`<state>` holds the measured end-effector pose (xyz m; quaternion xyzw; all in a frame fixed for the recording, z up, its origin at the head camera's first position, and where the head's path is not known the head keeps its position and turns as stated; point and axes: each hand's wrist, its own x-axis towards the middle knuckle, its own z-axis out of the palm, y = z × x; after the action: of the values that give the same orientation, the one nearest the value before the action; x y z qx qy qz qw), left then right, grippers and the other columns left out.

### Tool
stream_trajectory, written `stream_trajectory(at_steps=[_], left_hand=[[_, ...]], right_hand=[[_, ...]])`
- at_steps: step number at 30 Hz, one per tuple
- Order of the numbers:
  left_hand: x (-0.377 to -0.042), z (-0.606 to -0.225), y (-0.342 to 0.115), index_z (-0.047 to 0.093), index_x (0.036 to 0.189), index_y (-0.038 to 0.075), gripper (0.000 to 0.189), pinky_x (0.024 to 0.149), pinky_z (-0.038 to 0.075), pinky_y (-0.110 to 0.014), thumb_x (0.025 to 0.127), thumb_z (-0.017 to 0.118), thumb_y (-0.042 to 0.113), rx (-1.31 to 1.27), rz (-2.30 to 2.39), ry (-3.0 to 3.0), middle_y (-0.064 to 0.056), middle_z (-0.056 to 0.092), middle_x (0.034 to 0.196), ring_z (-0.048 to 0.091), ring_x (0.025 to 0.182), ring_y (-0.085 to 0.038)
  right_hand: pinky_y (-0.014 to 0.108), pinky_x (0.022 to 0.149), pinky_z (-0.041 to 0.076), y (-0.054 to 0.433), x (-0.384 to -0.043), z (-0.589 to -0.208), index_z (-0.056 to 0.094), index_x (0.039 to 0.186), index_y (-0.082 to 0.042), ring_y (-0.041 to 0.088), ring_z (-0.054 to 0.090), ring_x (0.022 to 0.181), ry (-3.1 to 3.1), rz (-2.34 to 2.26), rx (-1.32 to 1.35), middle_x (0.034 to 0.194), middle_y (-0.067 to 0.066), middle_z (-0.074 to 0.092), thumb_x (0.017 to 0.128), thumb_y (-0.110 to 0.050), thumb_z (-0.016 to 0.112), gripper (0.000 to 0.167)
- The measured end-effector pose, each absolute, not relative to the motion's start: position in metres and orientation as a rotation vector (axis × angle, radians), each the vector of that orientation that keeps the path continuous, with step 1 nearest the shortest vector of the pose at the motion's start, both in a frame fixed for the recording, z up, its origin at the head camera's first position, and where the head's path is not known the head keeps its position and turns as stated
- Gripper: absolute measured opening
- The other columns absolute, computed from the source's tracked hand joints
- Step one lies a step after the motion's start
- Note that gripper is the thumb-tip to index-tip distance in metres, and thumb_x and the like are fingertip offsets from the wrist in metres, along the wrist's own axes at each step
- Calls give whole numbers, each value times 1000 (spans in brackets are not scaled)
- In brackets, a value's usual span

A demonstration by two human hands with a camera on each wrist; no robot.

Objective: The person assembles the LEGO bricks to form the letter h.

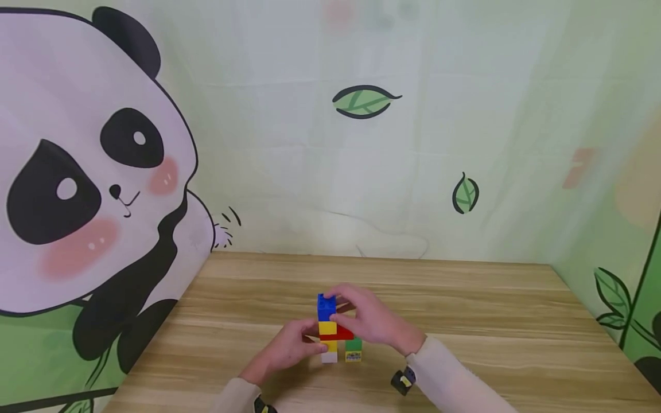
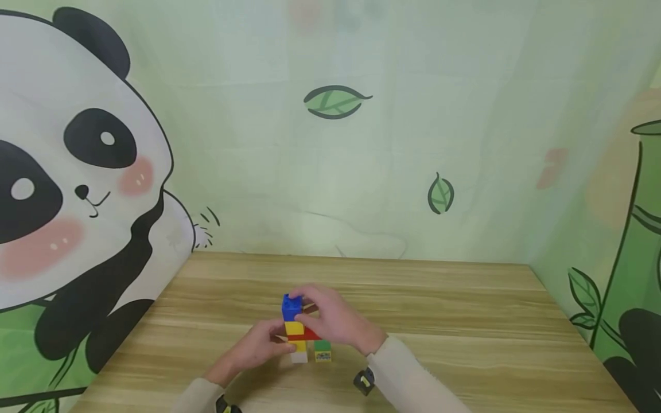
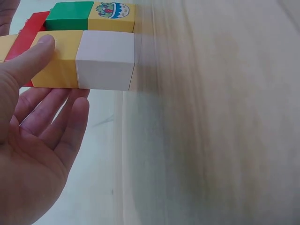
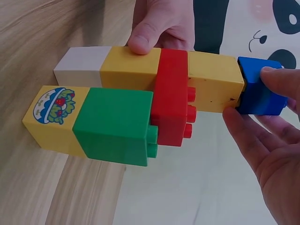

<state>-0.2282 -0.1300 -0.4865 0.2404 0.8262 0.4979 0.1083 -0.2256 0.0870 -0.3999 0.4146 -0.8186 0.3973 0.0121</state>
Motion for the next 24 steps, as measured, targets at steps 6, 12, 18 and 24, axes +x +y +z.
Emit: stream_trajectory(at_steps=[6, 12, 18, 24], left_hand=[[-228, -488, -129, 63, 119, 14, 34, 81, 51, -29, 86, 71, 17, 725, 1478, 2439, 1, 67, 108, 63, 96, -15], [-228, -487, -128, 62, 119, 14, 34, 82, 51, -29, 86, 71, 18, 724, 1475, 2434, 0, 67, 109, 63, 97, -15], [-228, -486, -128, 62, 119, 17, 35, 83, 51, -32, 86, 71, 20, 684, 1457, 2438, 4, 66, 108, 62, 97, -15], [-229, -488, -128, 62, 120, 14, 36, 84, 51, -34, 86, 72, 19, 679, 1461, 2433, 1, 66, 109, 63, 97, -17]], right_hand=[[25, 85, 50, 87, -225, -399, 51, 124, -8, 18, 62, 99, -2546, 1256, 1288, 117, 6, 59, 92, -11, 62, 34], [24, 84, 50, 88, -224, -397, 52, 123, -8, 18, 63, 98, -2566, 1278, 1252, 116, 7, 60, 90, -9, 64, 35], [21, 83, 49, 88, -225, -398, 53, 121, -6, 18, 63, 98, -2551, 1289, 1268, 115, 6, 60, 90, -9, 64, 33], [20, 82, 49, 90, -225, -400, 54, 119, -7, 15, 62, 98, -2548, 1242, 1278, 113, 4, 60, 90, -11, 65, 31]])
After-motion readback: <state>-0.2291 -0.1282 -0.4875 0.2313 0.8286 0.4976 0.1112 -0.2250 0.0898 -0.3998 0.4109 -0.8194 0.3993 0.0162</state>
